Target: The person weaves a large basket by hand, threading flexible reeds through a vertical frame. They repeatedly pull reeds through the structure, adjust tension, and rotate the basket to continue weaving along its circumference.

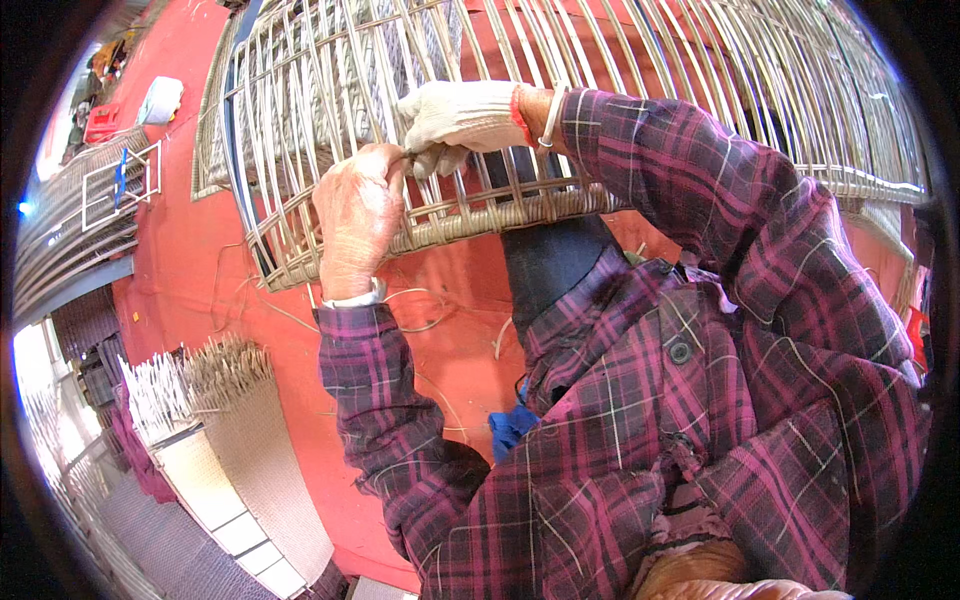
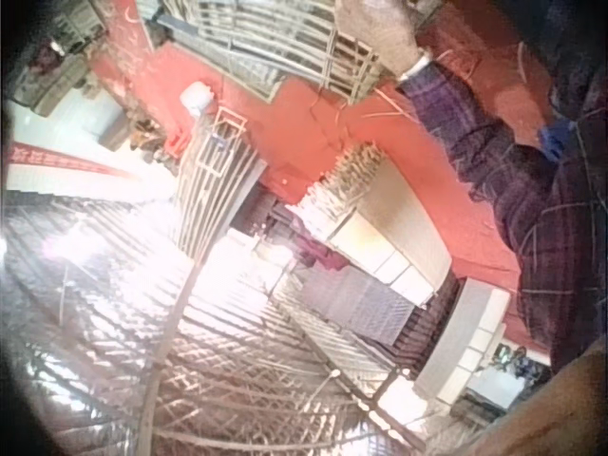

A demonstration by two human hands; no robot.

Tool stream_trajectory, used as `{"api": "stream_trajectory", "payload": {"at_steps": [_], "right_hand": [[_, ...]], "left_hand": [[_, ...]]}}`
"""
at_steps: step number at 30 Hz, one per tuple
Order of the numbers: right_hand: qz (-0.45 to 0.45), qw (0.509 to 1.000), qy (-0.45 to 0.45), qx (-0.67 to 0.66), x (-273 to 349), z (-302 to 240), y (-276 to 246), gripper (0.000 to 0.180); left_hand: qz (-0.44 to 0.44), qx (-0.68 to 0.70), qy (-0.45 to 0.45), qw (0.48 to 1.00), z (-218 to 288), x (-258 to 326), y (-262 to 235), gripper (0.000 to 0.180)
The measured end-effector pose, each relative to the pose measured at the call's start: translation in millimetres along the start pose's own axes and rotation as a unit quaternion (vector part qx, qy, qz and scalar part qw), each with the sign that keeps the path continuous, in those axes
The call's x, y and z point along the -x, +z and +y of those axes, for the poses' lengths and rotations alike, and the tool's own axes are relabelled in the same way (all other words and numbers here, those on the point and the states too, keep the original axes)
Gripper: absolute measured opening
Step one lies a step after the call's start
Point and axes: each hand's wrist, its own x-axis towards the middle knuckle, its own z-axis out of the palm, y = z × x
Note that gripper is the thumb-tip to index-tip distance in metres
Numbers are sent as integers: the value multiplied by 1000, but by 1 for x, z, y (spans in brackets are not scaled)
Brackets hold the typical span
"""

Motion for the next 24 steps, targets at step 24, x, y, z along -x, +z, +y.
{"api": "stream_trajectory", "payload": {"at_steps": [24], "right_hand": [[98,991,-85,26,51,-24,-8,6]], "left_hand": [[171,87,-49,980,-4,-8,37,11]]}}
